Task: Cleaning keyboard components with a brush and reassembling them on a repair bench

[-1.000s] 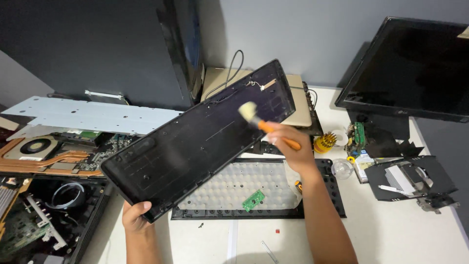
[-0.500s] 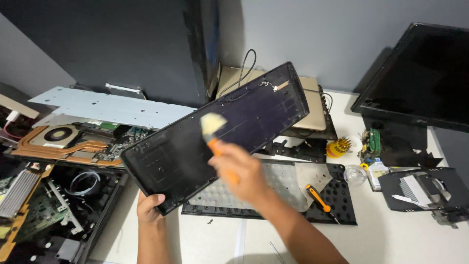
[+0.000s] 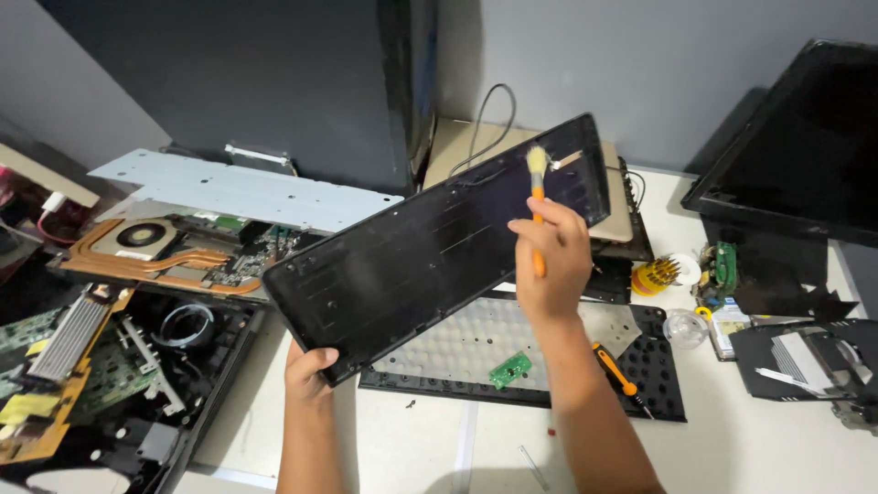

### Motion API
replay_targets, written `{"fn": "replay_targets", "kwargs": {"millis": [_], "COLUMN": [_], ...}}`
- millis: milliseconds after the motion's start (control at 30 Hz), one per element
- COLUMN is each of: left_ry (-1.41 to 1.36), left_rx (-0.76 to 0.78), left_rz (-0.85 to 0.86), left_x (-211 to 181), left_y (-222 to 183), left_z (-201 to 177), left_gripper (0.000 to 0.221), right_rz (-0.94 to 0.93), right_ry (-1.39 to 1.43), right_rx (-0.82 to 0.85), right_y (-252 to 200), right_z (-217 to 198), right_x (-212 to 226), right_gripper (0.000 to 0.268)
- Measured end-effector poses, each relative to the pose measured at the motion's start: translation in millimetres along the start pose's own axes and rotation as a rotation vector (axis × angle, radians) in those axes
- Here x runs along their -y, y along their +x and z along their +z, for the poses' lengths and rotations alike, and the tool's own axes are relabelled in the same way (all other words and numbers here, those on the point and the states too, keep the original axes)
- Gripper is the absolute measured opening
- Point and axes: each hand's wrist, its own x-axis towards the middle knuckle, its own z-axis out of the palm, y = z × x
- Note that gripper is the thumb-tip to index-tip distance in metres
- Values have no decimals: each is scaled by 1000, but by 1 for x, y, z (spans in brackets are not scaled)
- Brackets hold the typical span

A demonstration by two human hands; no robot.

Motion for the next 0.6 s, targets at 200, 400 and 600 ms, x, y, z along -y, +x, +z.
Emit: {"fn": "replay_targets", "kwargs": {"millis": [200,400,600], "left_ry": [31,55,76], "left_rx": [-46,-187,-140], "left_rz": [9,-47,-16], "left_x": [7,44,2], "left_y": [-8,-38,-7], "left_z": [-11,-99,-7], "left_gripper": [90,72,91], "right_rz": [101,251,-53], "right_ry": [726,1200,199], "right_rx": [461,677,187], "right_y": [-15,-1,14], "right_z": [19,12,16], "right_x": [123,141,105], "right_gripper": [14,13,19]}}
